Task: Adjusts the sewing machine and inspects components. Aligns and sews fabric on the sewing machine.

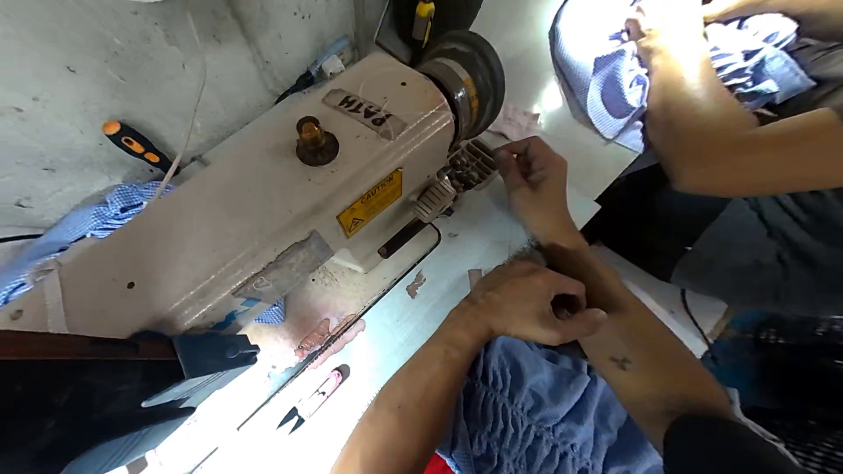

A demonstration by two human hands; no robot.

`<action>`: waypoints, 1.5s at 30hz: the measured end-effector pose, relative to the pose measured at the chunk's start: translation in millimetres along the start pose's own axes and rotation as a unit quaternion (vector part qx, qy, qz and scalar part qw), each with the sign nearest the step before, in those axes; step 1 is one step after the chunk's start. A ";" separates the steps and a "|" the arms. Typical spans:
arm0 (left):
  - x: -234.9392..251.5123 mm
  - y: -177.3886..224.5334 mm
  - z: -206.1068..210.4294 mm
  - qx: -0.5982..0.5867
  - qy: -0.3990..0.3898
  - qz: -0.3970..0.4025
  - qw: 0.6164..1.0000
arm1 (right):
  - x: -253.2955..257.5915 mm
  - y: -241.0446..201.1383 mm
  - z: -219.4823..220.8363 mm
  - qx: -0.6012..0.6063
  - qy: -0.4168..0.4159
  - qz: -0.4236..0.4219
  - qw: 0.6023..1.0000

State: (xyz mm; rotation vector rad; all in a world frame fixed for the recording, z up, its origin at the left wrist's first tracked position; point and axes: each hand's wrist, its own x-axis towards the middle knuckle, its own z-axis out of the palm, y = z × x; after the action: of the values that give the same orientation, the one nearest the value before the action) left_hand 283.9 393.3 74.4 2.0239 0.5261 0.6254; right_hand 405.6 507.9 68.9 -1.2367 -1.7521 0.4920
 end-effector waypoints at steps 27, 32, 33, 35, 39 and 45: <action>2.3 -3.0 2.7 -0.001 0.020 0.011 1.000 | 86.0 -50.3 -9.5 -0.223 -0.273 -0.322 0.878; 2.1 -3.1 0.3 -0.006 0.019 0.005 1.000 | 94.7 -65.8 -14.7 -0.202 -0.367 -0.229 0.879; 2.0 -3.3 0.5 -0.006 0.016 0.003 1.000 | 93.7 -68.3 -17.0 -0.222 -0.385 -0.221 0.868; 2.0 -2.5 0.8 -0.008 0.016 0.003 1.000 | 88.7 -67.1 -19.2 -0.254 -0.388 -0.250 0.850; 2.1 -2.6 0.2 -0.009 0.016 0.004 1.000 | 77.0 -60.4 -21.8 -0.296 -0.330 -0.368 0.817; 1.2 -3.5 0.4 -0.010 0.019 0.007 1.000 | 87.4 -61.6 -15.0 -0.301 -0.341 -0.353 0.818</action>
State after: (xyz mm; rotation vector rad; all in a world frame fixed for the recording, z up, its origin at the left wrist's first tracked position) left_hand 284.7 395.5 71.5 2.0015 0.5266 0.6763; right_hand 378.0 557.5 160.7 -0.6950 -2.9621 -0.1213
